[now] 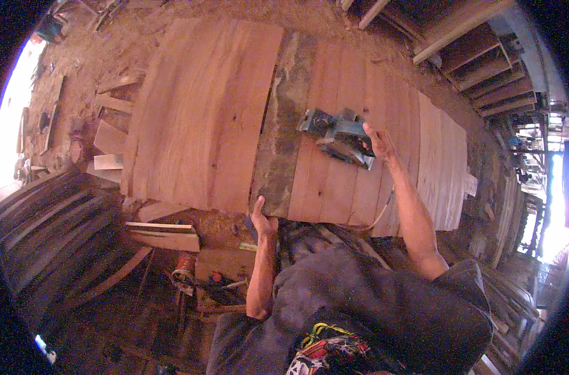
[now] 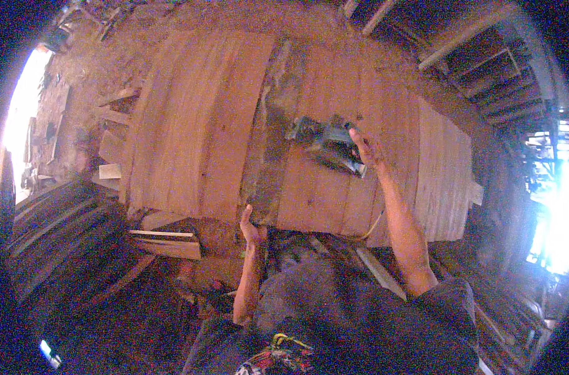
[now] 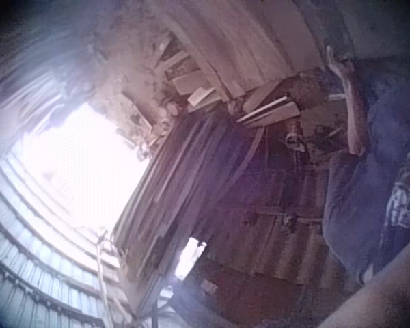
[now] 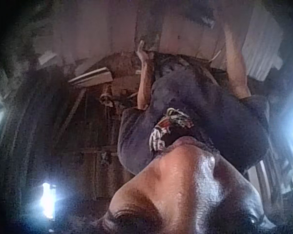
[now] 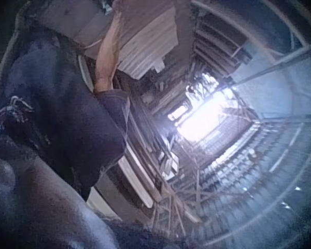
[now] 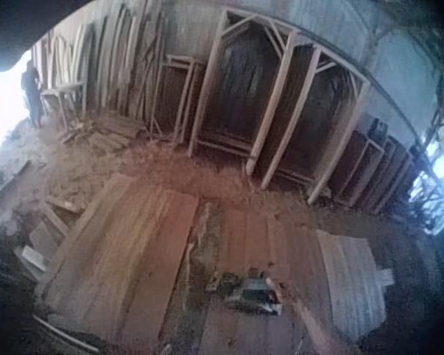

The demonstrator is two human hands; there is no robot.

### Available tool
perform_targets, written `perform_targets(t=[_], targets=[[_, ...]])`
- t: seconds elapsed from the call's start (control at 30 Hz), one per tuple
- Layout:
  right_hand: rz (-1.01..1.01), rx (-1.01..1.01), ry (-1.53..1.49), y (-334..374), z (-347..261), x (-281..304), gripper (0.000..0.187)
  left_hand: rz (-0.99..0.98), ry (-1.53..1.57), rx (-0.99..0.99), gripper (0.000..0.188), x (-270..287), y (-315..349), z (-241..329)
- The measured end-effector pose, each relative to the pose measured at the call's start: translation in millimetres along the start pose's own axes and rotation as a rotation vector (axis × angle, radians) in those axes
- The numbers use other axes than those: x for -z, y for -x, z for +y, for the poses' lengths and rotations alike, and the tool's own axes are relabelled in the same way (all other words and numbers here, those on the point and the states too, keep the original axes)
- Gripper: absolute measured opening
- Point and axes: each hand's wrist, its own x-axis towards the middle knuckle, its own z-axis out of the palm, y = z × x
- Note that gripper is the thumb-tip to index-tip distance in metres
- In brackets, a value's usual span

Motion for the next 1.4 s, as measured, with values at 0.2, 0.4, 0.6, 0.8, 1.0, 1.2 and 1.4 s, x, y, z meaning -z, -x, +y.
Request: perform_targets(t=[0.2, 0.4, 0.6, 0.8, 1.0, 1.2, 1.4], targets=[[0.194, -0.019, -0.083, 18.8, 41.4, 24.7, 0.059, -0.013, 0.073, 0.009, 0.049, -13.0, 12.3, 3.4], [0.164, -0.066, -0.083, 25.7, 60.8, 57.1, 0.058, -0.03, 0.053, -0.014, 0.047, -22.8, 19.1, 8.2], [0.052, 0.032, 0.083, 15.1, 62.8, 63.6, 0.055, 0.056, 0.003, -0.035, 0.045, -24.3, 20.7, 8.5], [0.506, 0.443, 0.248, 23.7, 3.5, -7.0, 0.034, 0.026, 0.083, -0.106, 0.041, -0.2, -5.4, 46.7], [0.593, 0.747, 0.301, 73.7, -39.8, -62.1, 0.021, 0.168, -0.02, -0.328, 0.038, 48.7, 0.4, 41.3], [0.085, 0.622, 0.238, 88.8, -48.1, -132.4, 0.023, 0.288, -0.151, -0.435, 0.043, 34.1, 7.1, 33.1], [-0.327, 0.407, 0.296, 85.5, -16.3, -212.3, 0.05, 0.382, -0.131, -0.429, 0.04, 23.4, 0.7, 33.4]])
